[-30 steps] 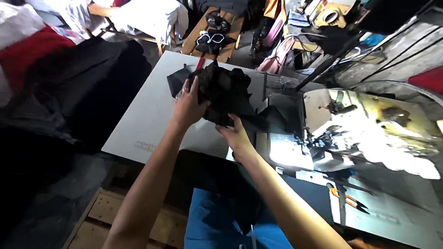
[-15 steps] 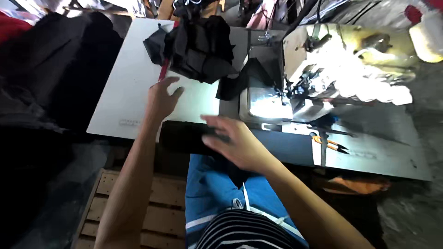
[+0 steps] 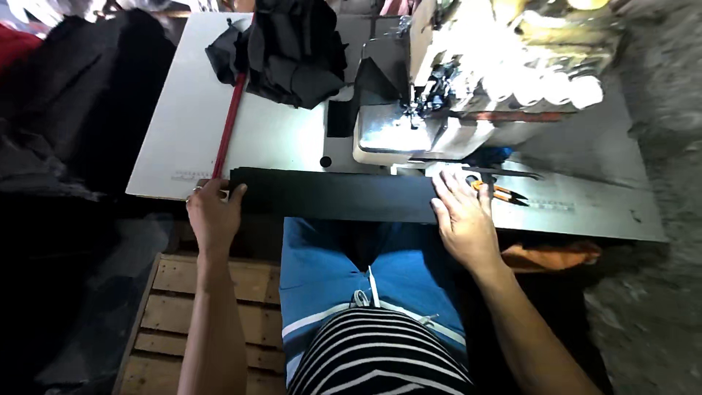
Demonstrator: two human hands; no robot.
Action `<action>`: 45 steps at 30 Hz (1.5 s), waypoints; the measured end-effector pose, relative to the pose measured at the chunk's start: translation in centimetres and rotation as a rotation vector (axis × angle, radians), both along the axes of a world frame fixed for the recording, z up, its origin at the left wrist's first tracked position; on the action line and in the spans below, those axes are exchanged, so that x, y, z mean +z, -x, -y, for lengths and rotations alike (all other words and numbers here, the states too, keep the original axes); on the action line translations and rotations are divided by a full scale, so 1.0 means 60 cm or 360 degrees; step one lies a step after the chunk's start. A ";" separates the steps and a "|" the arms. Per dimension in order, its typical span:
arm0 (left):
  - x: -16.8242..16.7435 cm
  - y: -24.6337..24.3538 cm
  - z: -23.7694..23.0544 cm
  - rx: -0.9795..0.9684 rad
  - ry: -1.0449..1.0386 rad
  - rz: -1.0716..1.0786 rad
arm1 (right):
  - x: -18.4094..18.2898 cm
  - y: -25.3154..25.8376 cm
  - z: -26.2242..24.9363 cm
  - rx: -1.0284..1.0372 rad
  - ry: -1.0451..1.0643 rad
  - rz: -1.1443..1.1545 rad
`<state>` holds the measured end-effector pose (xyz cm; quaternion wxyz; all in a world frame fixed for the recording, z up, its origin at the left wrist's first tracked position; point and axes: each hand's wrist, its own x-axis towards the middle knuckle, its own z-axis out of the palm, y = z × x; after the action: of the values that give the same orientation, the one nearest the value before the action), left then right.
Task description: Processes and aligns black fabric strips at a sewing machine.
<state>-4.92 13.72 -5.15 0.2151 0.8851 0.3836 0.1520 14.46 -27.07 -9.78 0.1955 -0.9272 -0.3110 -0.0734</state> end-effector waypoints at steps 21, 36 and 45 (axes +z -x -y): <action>0.027 -0.021 0.271 -0.0773 0.0186 0.0686 | 0.085 0.110 -0.188 0.0015 -0.1530 -0.1786; -0.007 0.023 0.026 0.0025 0.0057 0.0262 | 0.084 -0.005 -0.039 -0.0157 -0.0827 -0.0539; -0.016 -0.139 0.221 -0.0618 -0.0138 0.0081 | 0.043 -0.035 0.047 -0.0505 -0.0596 -0.0474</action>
<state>3.43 0.44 -6.13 0.2117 0.9468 0.1933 0.1465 16.55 -29.87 -7.21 0.3929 -0.9126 -0.1108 -0.0223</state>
